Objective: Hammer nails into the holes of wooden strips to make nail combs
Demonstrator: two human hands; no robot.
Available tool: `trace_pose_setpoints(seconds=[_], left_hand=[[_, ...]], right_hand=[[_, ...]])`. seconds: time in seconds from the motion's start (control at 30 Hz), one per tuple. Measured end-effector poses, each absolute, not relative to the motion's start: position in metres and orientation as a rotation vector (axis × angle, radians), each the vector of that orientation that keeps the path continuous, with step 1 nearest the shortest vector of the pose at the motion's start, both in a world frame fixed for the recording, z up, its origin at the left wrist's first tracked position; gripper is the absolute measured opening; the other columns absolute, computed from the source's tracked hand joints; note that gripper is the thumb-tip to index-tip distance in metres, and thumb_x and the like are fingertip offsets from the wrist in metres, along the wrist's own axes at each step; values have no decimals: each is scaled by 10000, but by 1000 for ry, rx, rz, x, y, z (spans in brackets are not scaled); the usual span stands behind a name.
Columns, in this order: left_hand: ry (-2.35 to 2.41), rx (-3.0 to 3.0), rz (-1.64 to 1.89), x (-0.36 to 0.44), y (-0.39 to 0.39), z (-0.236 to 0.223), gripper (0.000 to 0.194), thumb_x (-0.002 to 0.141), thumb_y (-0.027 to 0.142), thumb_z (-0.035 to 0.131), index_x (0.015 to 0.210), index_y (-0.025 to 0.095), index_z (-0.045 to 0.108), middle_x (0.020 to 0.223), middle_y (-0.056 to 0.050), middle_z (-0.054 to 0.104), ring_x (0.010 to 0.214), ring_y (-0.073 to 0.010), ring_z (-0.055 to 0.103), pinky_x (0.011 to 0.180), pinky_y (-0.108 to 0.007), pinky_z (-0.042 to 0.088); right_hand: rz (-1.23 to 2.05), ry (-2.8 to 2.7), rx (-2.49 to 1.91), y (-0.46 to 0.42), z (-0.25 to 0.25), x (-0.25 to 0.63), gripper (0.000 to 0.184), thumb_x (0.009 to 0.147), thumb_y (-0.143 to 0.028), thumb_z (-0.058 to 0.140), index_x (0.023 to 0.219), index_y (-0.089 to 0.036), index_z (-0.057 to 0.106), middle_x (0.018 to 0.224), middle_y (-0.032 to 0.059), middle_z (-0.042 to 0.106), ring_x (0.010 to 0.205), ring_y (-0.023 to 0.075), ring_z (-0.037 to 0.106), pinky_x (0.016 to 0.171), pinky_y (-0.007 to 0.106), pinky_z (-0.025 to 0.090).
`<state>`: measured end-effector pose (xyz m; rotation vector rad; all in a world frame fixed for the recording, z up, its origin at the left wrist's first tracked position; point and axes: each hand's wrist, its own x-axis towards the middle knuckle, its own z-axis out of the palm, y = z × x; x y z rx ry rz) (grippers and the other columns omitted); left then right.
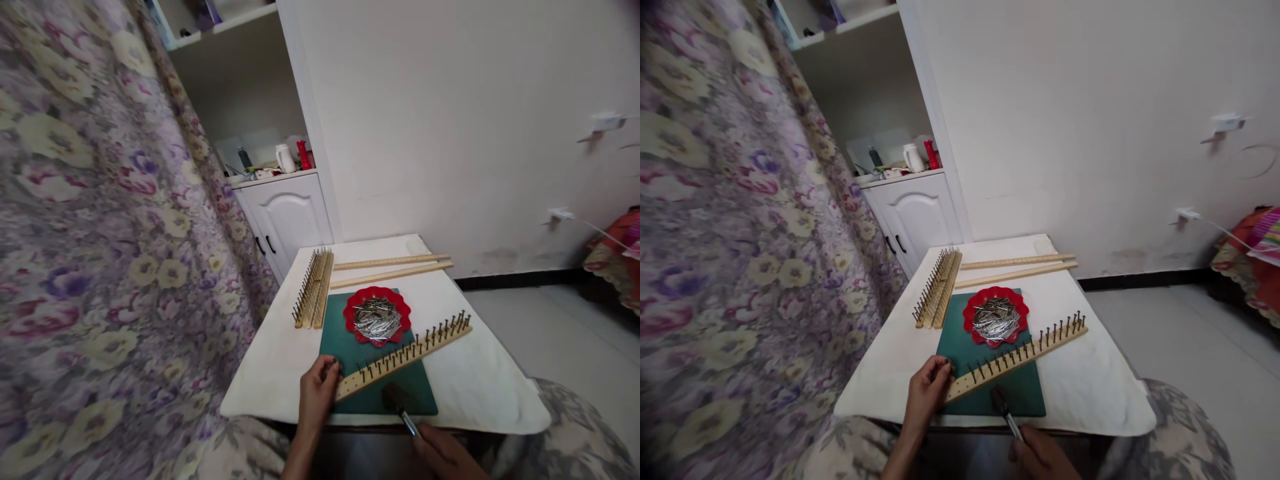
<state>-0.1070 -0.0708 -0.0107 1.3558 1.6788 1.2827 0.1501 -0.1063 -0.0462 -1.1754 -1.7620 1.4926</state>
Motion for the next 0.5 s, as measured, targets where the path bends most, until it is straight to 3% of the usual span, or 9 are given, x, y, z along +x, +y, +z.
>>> trace_pose_setpoints(seconds=[0.37, 0.5], left_hand=[[1797, 1613, 1232, -86, -82, -11, 242, 824, 373, 520, 786, 179, 659, 738, -6, 637, 699, -147, 570, 626, -207, 420], [1791, 1662, 1220, -85, -84, -14, 227, 840, 350, 507, 787, 182, 650, 745, -12, 631, 711, -146, 576, 636, -209, 420]], right_hand=[[1513, -1772, -1225, -107, -41, 153, 457, 796, -606, 409, 768, -215, 643, 798, 42, 643, 884, 258, 569, 809, 321, 428], [1545, -1821, -1204, -106, -41, 153, 456, 815, -583, 381, 791, -200, 627, 778, 43, 626, 811, 241, 575, 765, 321, 433]])
